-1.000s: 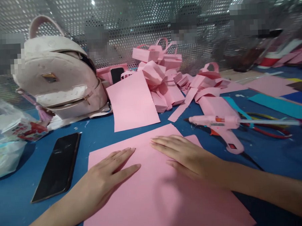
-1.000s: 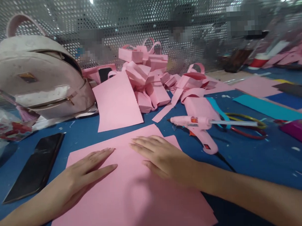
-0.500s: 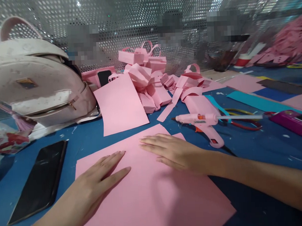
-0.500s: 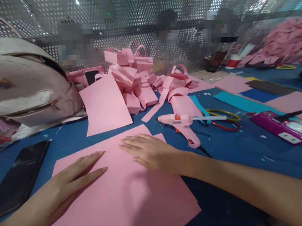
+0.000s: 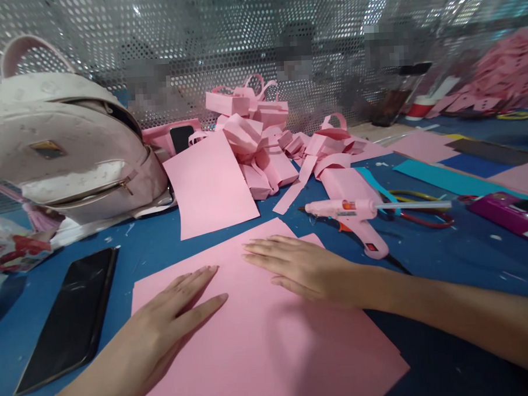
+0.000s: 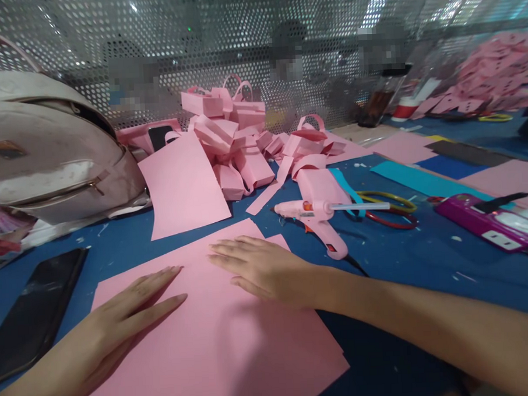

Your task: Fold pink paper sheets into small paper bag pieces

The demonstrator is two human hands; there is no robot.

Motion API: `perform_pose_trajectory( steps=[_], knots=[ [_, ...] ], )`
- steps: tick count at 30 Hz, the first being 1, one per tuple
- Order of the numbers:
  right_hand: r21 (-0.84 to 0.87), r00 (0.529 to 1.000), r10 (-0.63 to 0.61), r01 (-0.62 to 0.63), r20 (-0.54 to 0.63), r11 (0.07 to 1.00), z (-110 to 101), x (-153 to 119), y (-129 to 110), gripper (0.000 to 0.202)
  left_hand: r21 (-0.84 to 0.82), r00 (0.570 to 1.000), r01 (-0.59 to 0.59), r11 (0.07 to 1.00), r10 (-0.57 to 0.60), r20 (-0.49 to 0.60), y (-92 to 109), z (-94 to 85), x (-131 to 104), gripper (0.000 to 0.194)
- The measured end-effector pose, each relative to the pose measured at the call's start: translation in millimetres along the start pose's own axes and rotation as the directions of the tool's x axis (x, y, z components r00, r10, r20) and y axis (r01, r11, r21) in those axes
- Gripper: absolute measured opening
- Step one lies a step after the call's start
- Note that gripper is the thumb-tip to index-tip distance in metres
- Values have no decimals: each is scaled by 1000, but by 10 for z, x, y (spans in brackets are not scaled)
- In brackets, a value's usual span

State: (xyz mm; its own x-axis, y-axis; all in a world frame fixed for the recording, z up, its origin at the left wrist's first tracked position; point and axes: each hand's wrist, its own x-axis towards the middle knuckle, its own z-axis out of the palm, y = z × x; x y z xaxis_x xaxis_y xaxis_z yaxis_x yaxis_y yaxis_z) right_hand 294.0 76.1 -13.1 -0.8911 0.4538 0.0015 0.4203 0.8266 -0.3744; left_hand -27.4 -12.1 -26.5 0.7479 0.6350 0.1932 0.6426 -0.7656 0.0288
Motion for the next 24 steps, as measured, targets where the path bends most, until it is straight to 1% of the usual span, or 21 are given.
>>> perform_pose_trajectory(
  steps=[9, 13, 19, 24],
  knots=[
    [-19, 1000, -6, 6, -3, 1000, 1, 11, 5, 52, -26, 999, 13, 1000, -12, 43, -17, -19, 28, 71],
    [8, 1000, 6, -6, -15, 1000, -3, 15, -7, 51, -57, 999, 8, 998, -5, 53, -6, -49, 35, 70],
    [27, 1000, 11, -10, -16, 1000, 7, 20, 18, 51, -92, 995, 55, 994, -48, 83, 5, -53, 25, 70],
    [24, 999, -16, 17, -39, 1000, 16, 26, 28, 51, -122, 994, 51, 991, -39, 98, 0, -63, 26, 67]
  ],
)
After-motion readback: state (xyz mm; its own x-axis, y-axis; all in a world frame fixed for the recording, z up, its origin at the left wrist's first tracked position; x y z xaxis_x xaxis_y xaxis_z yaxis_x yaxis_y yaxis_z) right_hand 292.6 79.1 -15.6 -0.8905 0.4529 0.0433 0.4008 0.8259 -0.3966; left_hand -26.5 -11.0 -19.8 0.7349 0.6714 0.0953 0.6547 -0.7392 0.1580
